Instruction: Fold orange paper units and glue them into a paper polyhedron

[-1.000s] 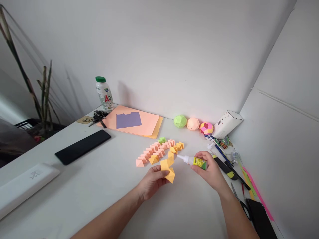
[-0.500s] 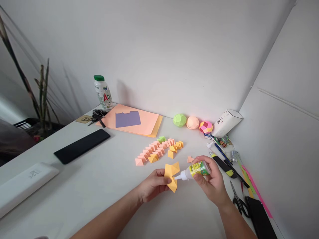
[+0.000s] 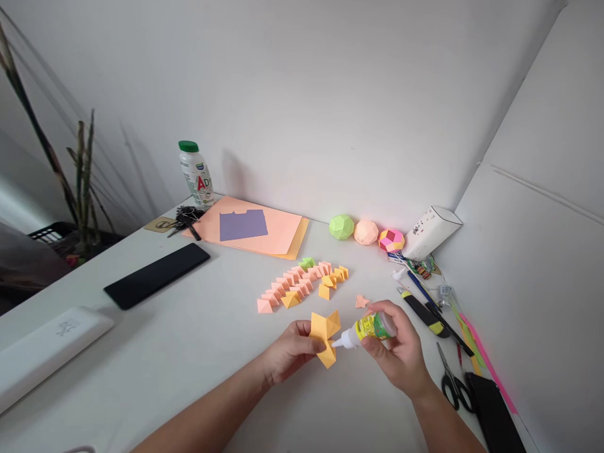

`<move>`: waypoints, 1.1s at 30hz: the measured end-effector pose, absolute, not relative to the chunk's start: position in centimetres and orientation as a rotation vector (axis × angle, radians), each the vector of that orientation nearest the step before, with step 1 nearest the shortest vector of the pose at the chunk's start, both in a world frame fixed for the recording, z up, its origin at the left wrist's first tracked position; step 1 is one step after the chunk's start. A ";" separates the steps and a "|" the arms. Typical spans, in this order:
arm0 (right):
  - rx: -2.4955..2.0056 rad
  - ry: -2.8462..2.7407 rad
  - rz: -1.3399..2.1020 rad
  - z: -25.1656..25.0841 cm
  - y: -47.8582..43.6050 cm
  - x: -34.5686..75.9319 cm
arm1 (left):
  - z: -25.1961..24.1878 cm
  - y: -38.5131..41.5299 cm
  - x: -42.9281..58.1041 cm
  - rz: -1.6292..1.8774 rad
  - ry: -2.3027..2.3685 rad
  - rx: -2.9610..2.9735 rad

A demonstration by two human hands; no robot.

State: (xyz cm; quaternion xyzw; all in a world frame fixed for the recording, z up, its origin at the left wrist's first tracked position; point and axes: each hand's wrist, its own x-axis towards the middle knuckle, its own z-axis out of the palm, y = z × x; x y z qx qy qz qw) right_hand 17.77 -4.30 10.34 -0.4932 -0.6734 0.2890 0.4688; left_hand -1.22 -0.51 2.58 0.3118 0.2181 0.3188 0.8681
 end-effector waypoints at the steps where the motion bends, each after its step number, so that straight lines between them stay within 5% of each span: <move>1: -1.211 -1.648 0.703 10.4 -4.3 17.7 | 2.6 -0.5 -1.2 0.667 0.455 0.653; 33: -1.237 -1.588 0.783 10.4 -4.4 17.6 | 2.5 -0.5 -1.2 0.677 0.451 0.631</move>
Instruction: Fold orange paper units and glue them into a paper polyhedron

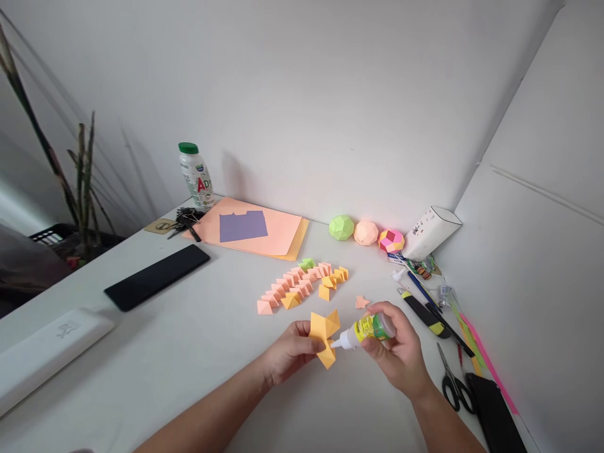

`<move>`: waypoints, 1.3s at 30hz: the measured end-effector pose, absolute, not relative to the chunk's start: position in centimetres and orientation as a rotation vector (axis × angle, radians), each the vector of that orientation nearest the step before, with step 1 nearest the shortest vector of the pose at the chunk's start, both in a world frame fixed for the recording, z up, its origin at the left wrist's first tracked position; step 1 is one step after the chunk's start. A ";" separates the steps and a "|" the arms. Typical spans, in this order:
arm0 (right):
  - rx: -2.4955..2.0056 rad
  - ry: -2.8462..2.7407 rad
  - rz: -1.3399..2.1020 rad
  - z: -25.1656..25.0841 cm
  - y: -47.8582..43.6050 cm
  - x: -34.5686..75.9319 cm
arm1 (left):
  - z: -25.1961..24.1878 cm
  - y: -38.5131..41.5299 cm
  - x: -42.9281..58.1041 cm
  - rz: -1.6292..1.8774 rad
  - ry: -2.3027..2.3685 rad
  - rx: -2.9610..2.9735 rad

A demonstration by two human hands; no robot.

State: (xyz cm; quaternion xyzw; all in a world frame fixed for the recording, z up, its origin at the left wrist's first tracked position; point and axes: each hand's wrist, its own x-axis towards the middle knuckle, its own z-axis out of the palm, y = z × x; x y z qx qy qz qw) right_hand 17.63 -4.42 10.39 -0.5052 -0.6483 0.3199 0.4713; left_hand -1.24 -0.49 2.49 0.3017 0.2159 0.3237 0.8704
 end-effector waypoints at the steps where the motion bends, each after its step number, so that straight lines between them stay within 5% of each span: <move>1: -1.238 -1.588 0.797 10.4 -4.4 17.7 | 2.4 -0.5 -1.2 0.676 0.446 0.631; 23: -1.162 -1.196 1.226 8.9 -2.0 18.4 | 2.5 -0.4 -1.5 0.712 0.376 0.562; 39: -1.157 -1.126 1.210 8.9 -1.9 18.2 | 2.4 -0.3 -1.4 0.723 0.352 0.565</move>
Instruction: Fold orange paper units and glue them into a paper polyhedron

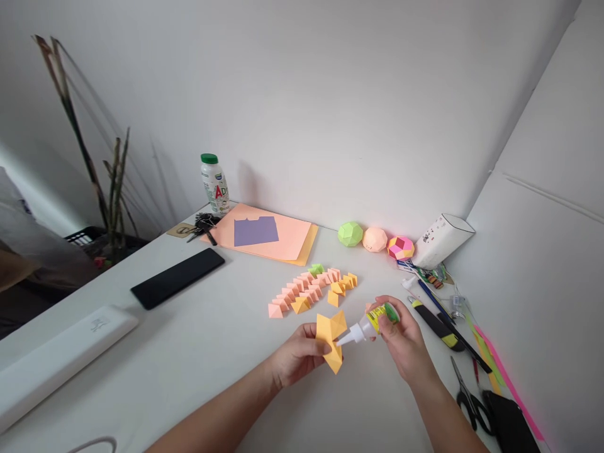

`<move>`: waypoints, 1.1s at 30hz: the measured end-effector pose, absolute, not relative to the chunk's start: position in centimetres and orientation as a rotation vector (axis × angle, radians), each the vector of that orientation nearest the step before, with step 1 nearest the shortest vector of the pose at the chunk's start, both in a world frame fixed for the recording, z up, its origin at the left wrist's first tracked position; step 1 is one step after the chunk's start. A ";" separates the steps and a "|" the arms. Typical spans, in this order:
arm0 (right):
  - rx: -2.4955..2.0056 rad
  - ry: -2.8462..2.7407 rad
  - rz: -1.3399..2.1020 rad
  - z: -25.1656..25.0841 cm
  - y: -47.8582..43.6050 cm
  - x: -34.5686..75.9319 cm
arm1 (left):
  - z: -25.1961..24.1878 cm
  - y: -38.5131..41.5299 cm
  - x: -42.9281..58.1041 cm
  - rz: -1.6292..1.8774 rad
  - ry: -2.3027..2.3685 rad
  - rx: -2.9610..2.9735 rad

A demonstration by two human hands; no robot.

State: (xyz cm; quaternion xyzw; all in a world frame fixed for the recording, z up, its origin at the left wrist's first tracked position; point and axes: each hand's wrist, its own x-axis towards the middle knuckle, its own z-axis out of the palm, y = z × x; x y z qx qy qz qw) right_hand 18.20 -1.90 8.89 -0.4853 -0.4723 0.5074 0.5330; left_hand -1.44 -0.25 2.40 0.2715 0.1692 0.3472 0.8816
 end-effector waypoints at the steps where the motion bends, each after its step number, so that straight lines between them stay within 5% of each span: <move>1: -1.165 -1.123 1.189 8.9 -1.9 18.2 | 2.4 -0.3 -1.4 0.722 0.355 0.564; 21: -1.148 -1.468 1.000 10.1 -3.9 18.0 | 2.3 -0.3 -1.4 0.707 0.352 0.586; 33: -1.006 -1.067 1.419 8.9 -1.2 18.6 | 2.5 0.0 -1.7 0.817 0.345 0.562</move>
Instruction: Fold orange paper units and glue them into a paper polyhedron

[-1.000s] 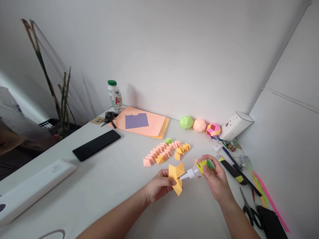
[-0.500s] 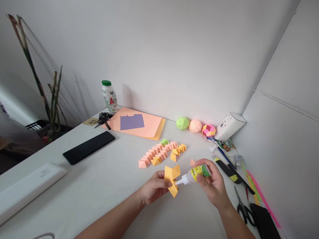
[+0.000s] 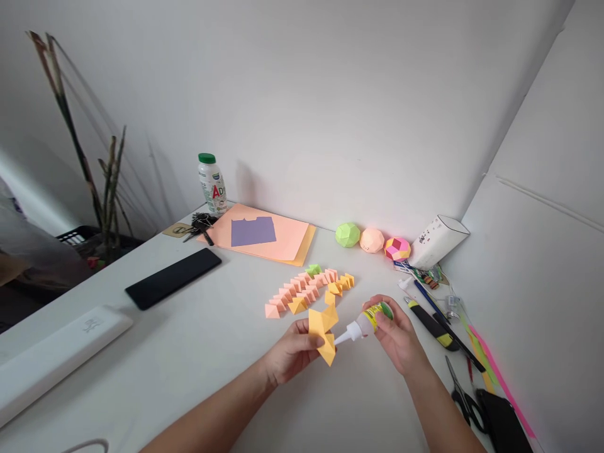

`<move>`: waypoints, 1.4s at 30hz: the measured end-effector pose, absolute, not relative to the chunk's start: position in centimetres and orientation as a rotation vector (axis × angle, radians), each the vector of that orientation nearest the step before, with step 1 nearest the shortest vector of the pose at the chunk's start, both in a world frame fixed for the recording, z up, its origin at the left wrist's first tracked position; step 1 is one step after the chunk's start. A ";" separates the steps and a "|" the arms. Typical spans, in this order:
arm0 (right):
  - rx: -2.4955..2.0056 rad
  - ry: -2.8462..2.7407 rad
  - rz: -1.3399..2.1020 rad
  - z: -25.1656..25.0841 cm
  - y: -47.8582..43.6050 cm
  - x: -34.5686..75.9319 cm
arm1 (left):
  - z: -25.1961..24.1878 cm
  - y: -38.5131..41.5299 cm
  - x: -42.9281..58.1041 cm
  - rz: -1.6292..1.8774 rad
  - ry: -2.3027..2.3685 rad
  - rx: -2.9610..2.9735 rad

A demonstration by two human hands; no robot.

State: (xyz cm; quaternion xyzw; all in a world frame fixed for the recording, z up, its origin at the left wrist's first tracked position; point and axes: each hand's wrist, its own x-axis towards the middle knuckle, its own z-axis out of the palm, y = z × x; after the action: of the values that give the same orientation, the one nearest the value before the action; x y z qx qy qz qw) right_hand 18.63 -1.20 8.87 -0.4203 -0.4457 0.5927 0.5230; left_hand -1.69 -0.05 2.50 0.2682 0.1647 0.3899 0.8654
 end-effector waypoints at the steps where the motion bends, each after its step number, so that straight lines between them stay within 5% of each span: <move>1: -0.995 -1.047 1.438 8.7 -1.1 18.6 | 2.6 0.1 -1.8 0.856 0.351 0.557; 42: -1.014 -1.095 1.552 6.6 -0.2 18.3 | 3.0 0.9 -2.3 1.169 0.664 0.586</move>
State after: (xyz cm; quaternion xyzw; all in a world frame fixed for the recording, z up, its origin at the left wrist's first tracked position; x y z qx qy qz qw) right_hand 18.29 -0.19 6.58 -0.4145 -0.4476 0.6346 0.4744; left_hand -2.25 0.95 2.99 0.2673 0.3030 0.5335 0.7430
